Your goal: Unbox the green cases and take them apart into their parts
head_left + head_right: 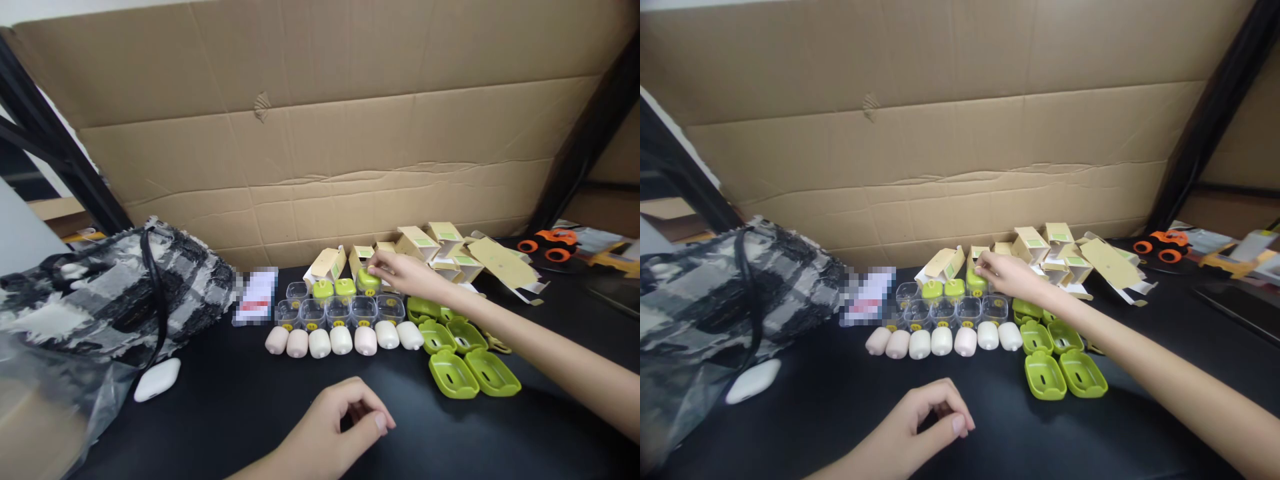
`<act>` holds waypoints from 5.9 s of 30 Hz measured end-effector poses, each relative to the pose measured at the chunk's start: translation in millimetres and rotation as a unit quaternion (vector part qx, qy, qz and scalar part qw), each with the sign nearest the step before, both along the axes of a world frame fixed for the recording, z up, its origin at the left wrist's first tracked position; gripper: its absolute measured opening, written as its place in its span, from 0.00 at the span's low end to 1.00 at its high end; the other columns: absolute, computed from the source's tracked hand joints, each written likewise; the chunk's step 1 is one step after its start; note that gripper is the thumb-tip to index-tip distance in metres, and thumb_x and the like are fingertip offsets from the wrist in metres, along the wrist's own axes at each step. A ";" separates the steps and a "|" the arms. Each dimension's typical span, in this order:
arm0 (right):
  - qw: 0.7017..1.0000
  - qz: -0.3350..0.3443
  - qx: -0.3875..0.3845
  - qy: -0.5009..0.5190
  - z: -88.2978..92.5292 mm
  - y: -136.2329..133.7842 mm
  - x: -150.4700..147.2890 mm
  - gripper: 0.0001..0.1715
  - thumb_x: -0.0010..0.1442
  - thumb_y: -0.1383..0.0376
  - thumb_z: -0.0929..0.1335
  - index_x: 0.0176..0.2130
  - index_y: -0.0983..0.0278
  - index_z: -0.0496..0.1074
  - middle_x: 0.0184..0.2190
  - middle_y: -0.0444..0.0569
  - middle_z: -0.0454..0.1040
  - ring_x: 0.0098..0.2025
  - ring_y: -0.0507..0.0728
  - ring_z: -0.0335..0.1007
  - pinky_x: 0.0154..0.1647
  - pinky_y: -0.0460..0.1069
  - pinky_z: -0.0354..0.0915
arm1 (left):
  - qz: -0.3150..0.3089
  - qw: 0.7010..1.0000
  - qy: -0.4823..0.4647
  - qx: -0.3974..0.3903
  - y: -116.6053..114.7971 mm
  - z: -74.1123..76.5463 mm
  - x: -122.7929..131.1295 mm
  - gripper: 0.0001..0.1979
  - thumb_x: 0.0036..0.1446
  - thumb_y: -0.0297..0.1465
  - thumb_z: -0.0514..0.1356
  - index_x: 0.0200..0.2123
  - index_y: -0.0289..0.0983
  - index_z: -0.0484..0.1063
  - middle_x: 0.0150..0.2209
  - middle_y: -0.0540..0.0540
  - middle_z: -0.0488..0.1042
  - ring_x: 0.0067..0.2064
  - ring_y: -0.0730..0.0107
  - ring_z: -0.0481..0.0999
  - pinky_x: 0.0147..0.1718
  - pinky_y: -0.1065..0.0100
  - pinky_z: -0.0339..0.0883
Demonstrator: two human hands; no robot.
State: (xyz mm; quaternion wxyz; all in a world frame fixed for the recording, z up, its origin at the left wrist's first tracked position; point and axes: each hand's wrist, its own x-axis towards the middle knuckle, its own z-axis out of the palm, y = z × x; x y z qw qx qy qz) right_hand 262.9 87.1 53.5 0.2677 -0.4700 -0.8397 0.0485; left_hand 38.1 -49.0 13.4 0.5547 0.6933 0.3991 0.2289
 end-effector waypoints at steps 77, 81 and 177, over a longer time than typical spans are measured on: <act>0.919 0.138 -0.103 0.355 -16.3 -118.4 -18.0 0.07 0.67 0.62 0.60 0.36 0.60 0.64 0.39 0.47 0.72 0.42 0.53 0.71 0.41 0.48 0.68 | -0.109 0.925 -0.179 -0.317 21.3 35.9 15.0 0.34 0.55 0.57 0.48 0.34 0.30 0.72 0.30 0.45 0.71 0.22 0.77 0.66 0.20 0.73 0.57; 0.924 0.183 -0.134 0.309 -13.2 -123.6 -20.7 0.05 0.65 0.64 0.62 0.37 0.62 0.65 0.43 0.50 0.71 0.46 0.55 0.70 0.47 0.51 0.67 | -0.083 0.891 -0.295 -0.335 19.1 8.1 7.9 0.24 0.53 0.49 0.61 0.38 0.33 0.68 0.30 0.45 0.74 0.24 0.75 0.70 0.24 0.72 0.64; 0.888 0.099 -0.330 0.304 -37.1 -124.2 -26.3 0.12 0.57 0.59 0.69 0.30 0.66 0.72 0.28 0.49 0.76 0.29 0.53 0.70 0.30 0.47 0.68 | 0.113 0.967 -0.181 -0.137 7.2 -5.0 4.6 0.11 0.43 0.31 0.71 0.27 0.35 0.73 0.25 0.54 0.73 0.30 0.74 0.71 0.31 0.75 0.65</act>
